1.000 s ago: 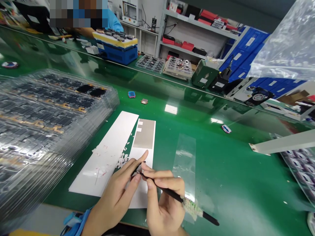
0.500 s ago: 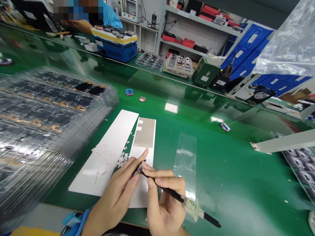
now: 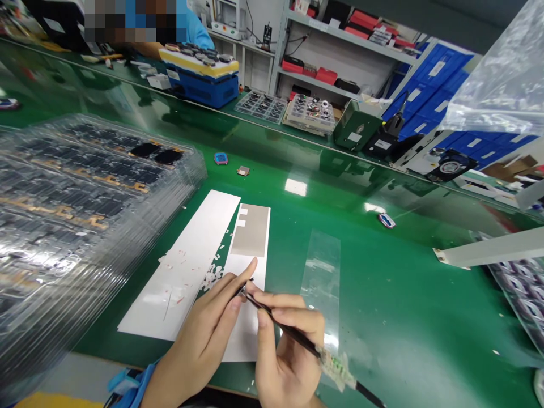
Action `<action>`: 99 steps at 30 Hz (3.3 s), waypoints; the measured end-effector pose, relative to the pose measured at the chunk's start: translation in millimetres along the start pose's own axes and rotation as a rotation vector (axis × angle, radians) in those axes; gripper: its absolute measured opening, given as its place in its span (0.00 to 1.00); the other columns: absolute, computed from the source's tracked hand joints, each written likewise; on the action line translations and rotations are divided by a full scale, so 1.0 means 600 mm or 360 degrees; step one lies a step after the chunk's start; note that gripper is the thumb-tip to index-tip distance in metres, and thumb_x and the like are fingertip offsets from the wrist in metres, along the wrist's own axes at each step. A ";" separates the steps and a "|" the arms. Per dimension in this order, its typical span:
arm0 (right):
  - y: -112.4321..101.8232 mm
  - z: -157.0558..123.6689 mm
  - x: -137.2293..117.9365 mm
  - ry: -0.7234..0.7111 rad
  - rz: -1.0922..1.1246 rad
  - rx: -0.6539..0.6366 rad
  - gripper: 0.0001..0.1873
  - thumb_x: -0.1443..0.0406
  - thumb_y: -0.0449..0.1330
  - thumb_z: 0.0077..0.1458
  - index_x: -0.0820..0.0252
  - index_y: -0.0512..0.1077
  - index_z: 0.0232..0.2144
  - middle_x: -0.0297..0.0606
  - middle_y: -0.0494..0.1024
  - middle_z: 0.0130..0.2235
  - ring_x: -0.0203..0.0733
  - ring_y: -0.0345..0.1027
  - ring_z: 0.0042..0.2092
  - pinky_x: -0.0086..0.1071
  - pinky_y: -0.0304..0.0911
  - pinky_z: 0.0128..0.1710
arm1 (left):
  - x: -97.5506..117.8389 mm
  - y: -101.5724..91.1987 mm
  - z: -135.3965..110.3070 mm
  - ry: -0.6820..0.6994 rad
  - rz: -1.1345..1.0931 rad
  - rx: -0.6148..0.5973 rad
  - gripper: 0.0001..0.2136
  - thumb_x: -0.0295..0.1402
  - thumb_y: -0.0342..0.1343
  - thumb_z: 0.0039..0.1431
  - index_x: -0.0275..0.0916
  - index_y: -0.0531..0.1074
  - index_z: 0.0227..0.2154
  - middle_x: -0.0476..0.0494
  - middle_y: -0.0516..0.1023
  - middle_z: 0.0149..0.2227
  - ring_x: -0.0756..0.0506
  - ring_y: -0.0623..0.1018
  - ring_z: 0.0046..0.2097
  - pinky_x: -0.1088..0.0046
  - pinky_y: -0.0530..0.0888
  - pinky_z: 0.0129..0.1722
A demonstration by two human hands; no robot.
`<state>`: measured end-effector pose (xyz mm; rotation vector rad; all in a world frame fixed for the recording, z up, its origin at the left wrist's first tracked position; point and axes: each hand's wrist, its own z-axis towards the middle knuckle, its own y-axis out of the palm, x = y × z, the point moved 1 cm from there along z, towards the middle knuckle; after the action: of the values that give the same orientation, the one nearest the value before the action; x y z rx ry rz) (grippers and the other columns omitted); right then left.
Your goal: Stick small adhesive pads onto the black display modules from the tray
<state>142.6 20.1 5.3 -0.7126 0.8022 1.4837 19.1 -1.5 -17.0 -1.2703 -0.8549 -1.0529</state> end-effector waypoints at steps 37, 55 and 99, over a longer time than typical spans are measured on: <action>0.004 -0.004 0.004 0.0015 -0.0015 0.0067 0.11 0.78 0.57 0.57 0.57 0.69 0.37 0.36 0.80 0.35 0.42 0.79 0.41 0.41 0.79 0.42 | 0.003 -0.001 -0.003 -0.0036 -0.0014 -0.0042 0.24 0.34 0.37 0.72 0.53 0.43 0.68 0.43 0.68 0.47 0.43 0.71 0.48 0.62 0.71 0.49; 0.003 -0.004 0.005 0.0024 -0.0019 0.0056 0.11 0.78 0.57 0.58 0.58 0.68 0.37 0.37 0.80 0.36 0.42 0.79 0.43 0.39 0.78 0.43 | 0.002 -0.001 -0.001 -0.0044 -0.0016 -0.0055 0.24 0.34 0.37 0.72 0.51 0.43 0.69 0.42 0.69 0.47 0.42 0.71 0.48 0.61 0.70 0.49; -0.003 -0.002 0.002 0.0053 0.0057 -0.0002 0.11 0.78 0.57 0.58 0.58 0.69 0.38 0.36 0.81 0.37 0.41 0.79 0.43 0.37 0.78 0.46 | -0.008 0.000 0.005 0.0104 0.0105 0.0035 0.24 0.27 0.42 0.69 0.50 0.56 0.65 0.46 0.71 0.36 0.45 0.73 0.36 0.67 0.72 0.36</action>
<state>144.2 19.9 3.4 -0.7288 0.8437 1.5079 17.6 2.1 -20.8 -1.2312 -0.7683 -1.0247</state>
